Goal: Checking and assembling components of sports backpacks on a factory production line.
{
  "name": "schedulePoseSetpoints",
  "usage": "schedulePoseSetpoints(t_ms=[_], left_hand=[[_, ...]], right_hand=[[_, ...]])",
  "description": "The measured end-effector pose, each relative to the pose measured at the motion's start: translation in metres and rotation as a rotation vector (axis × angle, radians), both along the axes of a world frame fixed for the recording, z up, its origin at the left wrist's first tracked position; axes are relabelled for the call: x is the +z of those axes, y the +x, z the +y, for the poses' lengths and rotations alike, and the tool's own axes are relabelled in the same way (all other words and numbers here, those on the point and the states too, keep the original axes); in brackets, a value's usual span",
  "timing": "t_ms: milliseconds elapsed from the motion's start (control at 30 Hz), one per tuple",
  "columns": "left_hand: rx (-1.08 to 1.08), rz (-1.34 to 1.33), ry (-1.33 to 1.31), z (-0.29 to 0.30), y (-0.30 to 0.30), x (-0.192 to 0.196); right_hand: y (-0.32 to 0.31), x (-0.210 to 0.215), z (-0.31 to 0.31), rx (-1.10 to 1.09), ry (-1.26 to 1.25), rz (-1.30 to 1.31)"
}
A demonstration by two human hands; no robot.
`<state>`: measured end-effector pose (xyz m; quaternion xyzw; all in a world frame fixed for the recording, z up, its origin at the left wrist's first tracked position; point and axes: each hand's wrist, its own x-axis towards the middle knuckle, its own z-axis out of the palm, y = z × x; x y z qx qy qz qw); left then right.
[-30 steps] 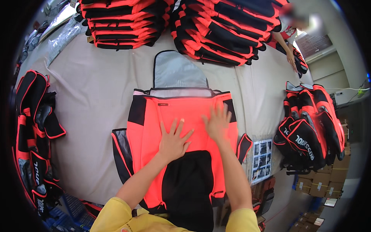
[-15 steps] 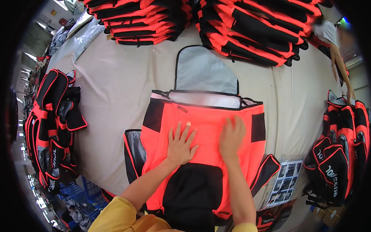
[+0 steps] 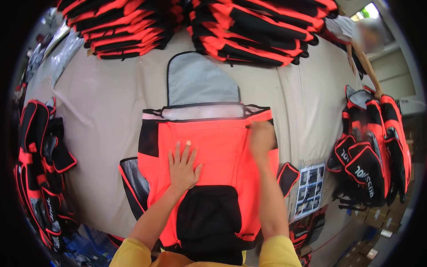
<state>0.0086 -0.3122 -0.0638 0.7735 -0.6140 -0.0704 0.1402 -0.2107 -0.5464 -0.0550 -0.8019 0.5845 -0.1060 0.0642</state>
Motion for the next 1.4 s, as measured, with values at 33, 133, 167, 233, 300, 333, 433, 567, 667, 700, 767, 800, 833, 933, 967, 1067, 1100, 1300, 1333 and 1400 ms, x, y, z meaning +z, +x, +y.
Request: schedulePoseSetpoints(t_ms=[33, 133, 167, 233, 300, 333, 433, 567, 667, 700, 767, 800, 833, 933, 967, 1067, 1100, 1300, 1333, 1400], left_hand=[[-0.032, 0.038, -0.018, -0.009, -0.009, 0.001], [-0.034, 0.054, -0.025, -0.006, -0.006, -0.001], [-0.035, 0.049, -0.028, -0.002, -0.003, -0.002], [-0.018, 0.049, -0.029, 0.002, 0.001, -0.005], [0.001, 0.041, -0.033, 0.002, -0.001, -0.006], [-0.017, 0.068, -0.043, 0.0, -0.004, -0.004], [-0.02, 0.084, -0.059, -0.002, -0.006, 0.001], [-0.035, 0.104, -0.11, -0.003, -0.007, 0.008], [-0.05, 0.152, -0.115, 0.004, 0.002, 0.013], [-0.058, 0.161, -0.122, 0.008, 0.006, 0.016], [-0.102, 0.164, -0.122, 0.016, 0.01, 0.019], [-0.108, 0.168, -0.128, 0.021, 0.012, 0.021], [-0.121, 0.24, -0.172, 0.024, 0.013, 0.021], [-0.075, 0.416, -0.354, 0.022, 0.015, 0.034], [-0.005, 0.521, -0.487, 0.021, 0.018, 0.042], [-0.055, -0.003, -0.714, -0.014, 0.042, 0.106], [-0.057, -0.007, -0.724, -0.027, 0.049, 0.122], [-0.55, 0.11, -0.524, -0.047, 0.057, 0.136], [-0.616, 0.156, -0.451, -0.041, 0.05, 0.135], [-0.697, 0.173, -0.169, -0.022, 0.03, 0.134]], right_hand=[[-0.045, 0.008, -0.01, -0.128, -0.05, 0.029], [-0.062, 0.028, -0.009, -0.281, -0.108, -0.224], [-0.051, 0.034, -0.006, -0.137, -0.086, -0.284], [-0.018, 0.048, 0.002, 0.031, -0.054, -0.357], [0.027, 0.05, 0.006, 0.427, -0.178, -0.283], [0.048, 0.048, 0.006, 0.448, -0.176, -0.304], [0.097, 0.039, 0.015, 0.673, -0.108, -0.16], [0.119, 0.024, 0.015, 0.666, 0.015, -0.058], [0.115, 0.03, 0.024, 0.67, 0.093, -0.102], [0.114, 0.036, 0.031, 0.681, 0.086, -0.151], [0.108, 0.048, 0.047, 0.679, 0.054, -0.17], [0.106, 0.057, 0.056, 0.689, 0.023, -0.207], [0.1, 0.065, 0.063, 0.68, 0.017, -0.199], [0.087, 0.086, 0.085, 0.7, -0.035, -0.281], [0.084, 0.094, 0.091, 0.699, -0.04, -0.288], [0.069, 0.119, 0.111, 0.709, -0.024, -0.238], [0.062, 0.125, 0.117, 0.74, -0.018, -0.217], [0.04, 0.164, 0.152, 0.971, 0.008, -0.223], [0.034, 0.172, 0.157, 1.039, 0.065, -0.181], [0.013, 0.188, 0.167, 1.022, 0.12, -0.161]])
